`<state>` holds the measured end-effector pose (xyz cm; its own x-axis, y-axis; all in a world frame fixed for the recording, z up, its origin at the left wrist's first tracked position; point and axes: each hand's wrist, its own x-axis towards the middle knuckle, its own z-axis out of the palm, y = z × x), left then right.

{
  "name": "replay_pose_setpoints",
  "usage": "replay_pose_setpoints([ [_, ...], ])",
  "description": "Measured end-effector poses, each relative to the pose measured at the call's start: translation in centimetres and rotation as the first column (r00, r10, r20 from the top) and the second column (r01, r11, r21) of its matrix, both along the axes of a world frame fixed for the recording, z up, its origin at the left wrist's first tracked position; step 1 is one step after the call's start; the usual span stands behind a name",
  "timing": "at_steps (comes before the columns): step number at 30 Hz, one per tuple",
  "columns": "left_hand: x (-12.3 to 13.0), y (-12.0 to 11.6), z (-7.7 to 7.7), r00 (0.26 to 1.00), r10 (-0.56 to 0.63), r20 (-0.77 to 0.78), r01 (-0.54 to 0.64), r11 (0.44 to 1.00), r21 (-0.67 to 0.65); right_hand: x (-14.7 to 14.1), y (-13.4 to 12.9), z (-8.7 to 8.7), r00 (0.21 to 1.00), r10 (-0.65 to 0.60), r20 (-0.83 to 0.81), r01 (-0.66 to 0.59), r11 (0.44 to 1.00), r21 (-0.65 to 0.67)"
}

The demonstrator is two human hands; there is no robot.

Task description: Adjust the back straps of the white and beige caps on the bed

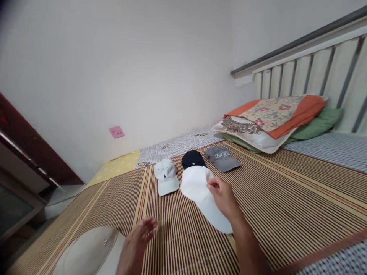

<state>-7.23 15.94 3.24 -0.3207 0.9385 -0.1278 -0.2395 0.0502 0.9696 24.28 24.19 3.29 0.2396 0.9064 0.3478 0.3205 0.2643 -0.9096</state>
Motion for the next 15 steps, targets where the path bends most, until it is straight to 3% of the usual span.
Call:
replay_pose_setpoints([
  [2, 2.7, 0.5, 0.8, 0.954, -0.122, 0.274, 0.165, 0.976, -0.14, -1.1, -0.9, 1.4, 0.987, 0.16, -0.032, -0.16, 0.987, 0.015],
  [3, 3.7, 0.7, 1.4, 0.91, -0.181, 0.372, 0.238, 0.964, -0.115, -1.6, -1.4, 2.0, 0.97, 0.237, -0.046, -0.237, 0.971, 0.021],
  [6, 5.5, 0.8, 3.9, 0.812, -0.15, 0.564, 0.132, 0.989, 0.072, -2.8, -2.4, 3.1, 0.873, 0.48, -0.089, -0.482, 0.876, 0.006],
  [8, 5.8, 0.6, 5.8, 0.778, -0.043, 0.627, 0.011, 0.998, 0.054, -3.2, -2.8, 3.4, 0.81, 0.577, -0.106, -0.582, 0.813, -0.022],
  [11, 5.6, -0.2, 7.8, 0.767, -0.037, 0.64, 0.017, 0.999, 0.038, -3.5, -3.3, 3.6, 0.783, 0.612, -0.11, -0.62, 0.781, -0.068],
  [13, 5.4, -1.0, 8.0, 0.769, -0.103, 0.631, 0.07, 0.995, 0.077, -3.7, -3.6, 3.7, 0.766, 0.629, -0.132, -0.641, 0.761, -0.098],
  [15, 5.3, -1.8, 7.3, 0.777, -0.119, 0.618, 0.072, 0.992, 0.101, -4.1, -3.7, 3.7, 0.745, 0.64, -0.188, -0.663, 0.741, -0.107],
])
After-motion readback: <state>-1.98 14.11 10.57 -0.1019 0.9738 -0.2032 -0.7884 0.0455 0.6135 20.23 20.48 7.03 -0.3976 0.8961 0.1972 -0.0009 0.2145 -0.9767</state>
